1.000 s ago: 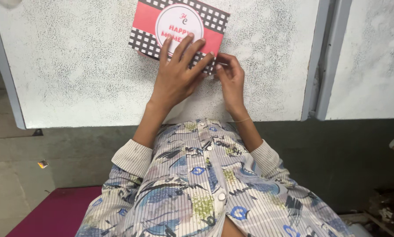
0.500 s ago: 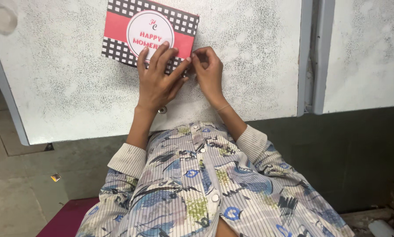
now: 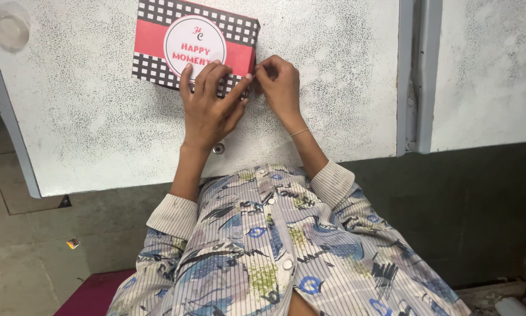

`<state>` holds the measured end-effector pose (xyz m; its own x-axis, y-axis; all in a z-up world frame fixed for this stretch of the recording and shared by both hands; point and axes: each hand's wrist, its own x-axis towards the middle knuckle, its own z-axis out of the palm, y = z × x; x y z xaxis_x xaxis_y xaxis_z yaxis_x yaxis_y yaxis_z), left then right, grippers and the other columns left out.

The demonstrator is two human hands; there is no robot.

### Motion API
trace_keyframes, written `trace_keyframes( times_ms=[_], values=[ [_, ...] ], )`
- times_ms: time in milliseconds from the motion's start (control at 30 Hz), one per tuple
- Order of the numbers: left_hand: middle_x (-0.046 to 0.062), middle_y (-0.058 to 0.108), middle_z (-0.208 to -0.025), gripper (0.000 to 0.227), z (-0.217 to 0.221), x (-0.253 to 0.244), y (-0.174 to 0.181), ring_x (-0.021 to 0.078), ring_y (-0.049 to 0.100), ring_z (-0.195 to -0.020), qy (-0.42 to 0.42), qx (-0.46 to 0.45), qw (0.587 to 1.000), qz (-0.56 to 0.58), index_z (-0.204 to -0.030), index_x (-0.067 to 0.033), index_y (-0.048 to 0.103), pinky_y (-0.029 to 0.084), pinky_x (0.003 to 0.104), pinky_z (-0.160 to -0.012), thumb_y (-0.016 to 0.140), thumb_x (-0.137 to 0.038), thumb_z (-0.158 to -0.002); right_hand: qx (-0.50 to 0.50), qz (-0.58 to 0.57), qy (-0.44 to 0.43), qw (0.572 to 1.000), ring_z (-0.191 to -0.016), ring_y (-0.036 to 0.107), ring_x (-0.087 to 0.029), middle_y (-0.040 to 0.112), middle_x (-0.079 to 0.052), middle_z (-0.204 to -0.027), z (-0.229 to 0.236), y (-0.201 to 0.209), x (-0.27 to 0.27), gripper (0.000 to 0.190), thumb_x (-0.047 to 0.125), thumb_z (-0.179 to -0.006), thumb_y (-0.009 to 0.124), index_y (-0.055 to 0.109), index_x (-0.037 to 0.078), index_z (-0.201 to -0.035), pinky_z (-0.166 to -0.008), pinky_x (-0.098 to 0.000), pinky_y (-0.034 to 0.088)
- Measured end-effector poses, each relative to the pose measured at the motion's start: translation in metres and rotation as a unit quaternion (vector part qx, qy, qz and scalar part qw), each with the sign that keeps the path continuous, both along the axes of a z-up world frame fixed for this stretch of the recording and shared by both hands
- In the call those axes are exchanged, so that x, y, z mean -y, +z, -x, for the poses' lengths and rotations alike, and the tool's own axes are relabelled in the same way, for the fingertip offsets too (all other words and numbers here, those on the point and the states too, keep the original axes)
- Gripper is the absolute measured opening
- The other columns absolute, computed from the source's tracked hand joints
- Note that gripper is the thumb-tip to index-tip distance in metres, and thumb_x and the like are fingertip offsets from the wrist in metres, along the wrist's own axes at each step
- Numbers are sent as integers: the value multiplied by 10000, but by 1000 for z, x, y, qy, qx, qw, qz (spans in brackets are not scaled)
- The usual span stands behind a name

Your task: The person assembles a flat cardboard box by folding and taping its flaps. They apply patterned tape to secure the sides, fold the box into shape, and close the top flaps to complete the assembly.

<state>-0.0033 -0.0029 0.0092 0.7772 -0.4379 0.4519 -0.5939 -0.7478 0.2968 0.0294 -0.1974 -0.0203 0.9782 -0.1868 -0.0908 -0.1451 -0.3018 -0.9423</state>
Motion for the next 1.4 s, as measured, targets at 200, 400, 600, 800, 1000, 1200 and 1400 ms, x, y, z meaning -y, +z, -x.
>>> trace_keyframes(
  times_ms=[200, 400, 600, 800, 1000, 1200, 1400],
  values=[
    [98, 475, -1544, 499, 3, 9, 9, 271, 434, -1462, 22, -12, 1000, -10, -1458, -256, 646, 176, 607, -1244, 736, -312, -970, 0, -72, 10, 997, -585, 714, -92, 727, -30, -700, -1, -3, -4, 139, 107, -980, 654, 678, 0, -894, -521, -240, 568],
    [90, 411, -1621, 545, 14, 8, 11, 263, 359, -1514, 37, -37, 998, -32, -1506, -306, 562, 134, 651, -1226, 682, -449, -994, -5, -53, -42, 998, -802, 736, -143, 749, -121, -1023, 10, 8, -13, 280, 258, -1013, 613, 641, 2, -1125, -560, -250, 537],
    [176, 263, -1723, 679, -4, -37, 3, 336, 220, -1619, 299, -96, 921, 230, -1634, -154, 348, 216, 570, -1340, 530, -537, -1104, -54, -75, 22, 995, -1347, 529, -312, 419, -230, -1526, 28, 18, -12, 886, 583, -935, 597, 273, 69, -1580, -950, -343, 600],
    [124, 602, -1418, 764, -53, -107, -9, 291, 514, -1387, 245, -379, 750, 484, -1503, -90, 375, 340, 488, -1175, 506, -632, -980, -57, -95, 135, 985, -1491, 402, -342, 354, -223, -1586, 23, 23, -21, 1045, 583, -852, 743, 221, 66, -1595, -1109, -447, 534],
    [177, 676, -1164, 654, -44, -95, -25, 296, 623, -1130, 214, -420, 660, 584, -1261, -21, 597, 496, 420, -1110, 755, -519, -867, -59, -140, 154, 976, -1458, 405, -300, 358, -164, -1616, 8, 41, -23, 1206, 474, -675, 868, 203, 157, -1631, -1171, -455, 420],
    [196, 646, -1272, 980, -30, -96, -6, 295, 640, -1195, 192, -481, 623, 587, -1416, -26, 412, 515, 425, -1027, 848, -464, -656, -60, -227, 164, 958, -1491, 411, -332, 414, -191, -1631, -19, 65, -1, 1207, 417, -648, 878, 269, 121, -1647, -1245, -471, 332],
    [196, 634, -1284, 1119, -56, -82, 48, 341, 681, -1143, 158, -475, 570, 652, -1506, -70, 222, 587, 466, -952, 866, -333, -630, 51, -232, 99, 966, -1593, 221, -283, 179, -112, -1724, -44, 72, 7, 1013, 438, -881, 699, 138, 126, -1664, -1287, -446, 296]
  ],
)
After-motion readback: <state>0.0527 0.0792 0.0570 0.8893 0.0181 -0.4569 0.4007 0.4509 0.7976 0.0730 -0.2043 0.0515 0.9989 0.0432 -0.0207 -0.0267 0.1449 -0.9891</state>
